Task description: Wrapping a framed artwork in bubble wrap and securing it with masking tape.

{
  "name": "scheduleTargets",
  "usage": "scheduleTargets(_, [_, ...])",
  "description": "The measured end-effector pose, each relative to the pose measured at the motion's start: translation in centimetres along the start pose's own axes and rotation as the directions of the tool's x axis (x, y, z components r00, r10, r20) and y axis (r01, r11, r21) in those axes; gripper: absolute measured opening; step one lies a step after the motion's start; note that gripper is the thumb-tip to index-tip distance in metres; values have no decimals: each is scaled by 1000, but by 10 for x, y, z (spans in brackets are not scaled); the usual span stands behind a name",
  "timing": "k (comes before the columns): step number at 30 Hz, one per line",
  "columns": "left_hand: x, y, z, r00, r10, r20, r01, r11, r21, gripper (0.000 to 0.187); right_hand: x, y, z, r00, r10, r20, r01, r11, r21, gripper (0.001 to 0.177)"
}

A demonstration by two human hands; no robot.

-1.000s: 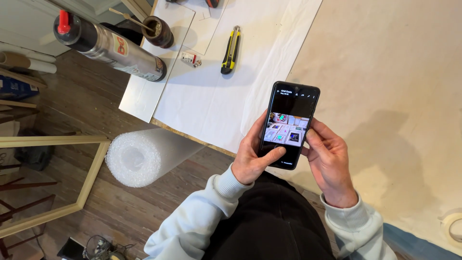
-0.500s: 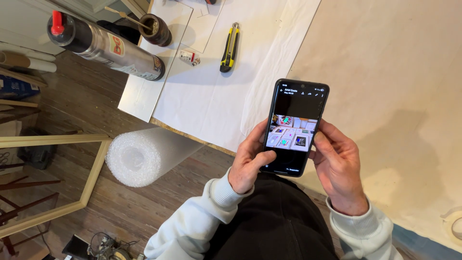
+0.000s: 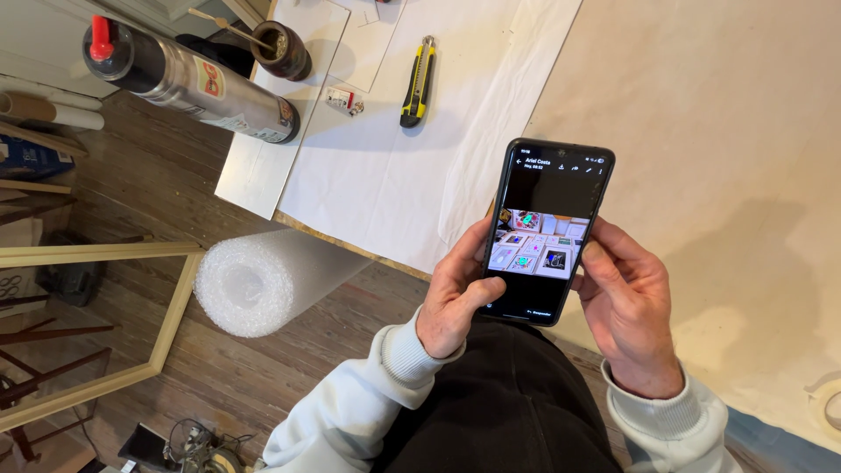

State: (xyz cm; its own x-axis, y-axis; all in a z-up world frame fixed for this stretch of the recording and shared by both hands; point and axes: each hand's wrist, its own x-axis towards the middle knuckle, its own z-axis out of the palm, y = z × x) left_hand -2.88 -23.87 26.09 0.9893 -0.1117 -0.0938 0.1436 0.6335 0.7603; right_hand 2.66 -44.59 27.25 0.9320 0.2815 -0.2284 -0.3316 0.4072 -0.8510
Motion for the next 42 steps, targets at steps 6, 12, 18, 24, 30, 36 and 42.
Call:
scheduleTargets(6, [-2,6,5,1000,-5,1,5,1000,6,77,-4,1,-6,1000,-16,-9,16,1000,9,37])
scheduleTargets(12, [-6,11,10,1000,1,31,-2,1000,23,77,-8,-5,-1,1000,-10,-2,10,1000,11,39])
scheduleTargets(18, [-10,11,12,999,8,33,-9,1000,9,78,-12,-6,-3,1000,-28,7,28,999,28,38])
scheduleTargets(24, [-11,16,13,999,5,42,-5,1000,3,79,-15,-7,0,1000,-30,-4,30,999,26,38])
scheduleTargets(30, [-13,17,16,999,22,37,-23,999,29,75,-18,-8,2,1000,-25,-11,26,999,24,38])
scheduleTargets(36, [-14,14,16,999,26,34,-27,999,35,75,-19,-6,-2,999,-37,-5,37,998,48,37])
scheduleTargets(42, [-15,12,16,999,21,37,-22,999,25,75,-20,-9,1,999,-35,-13,36,998,53,36])
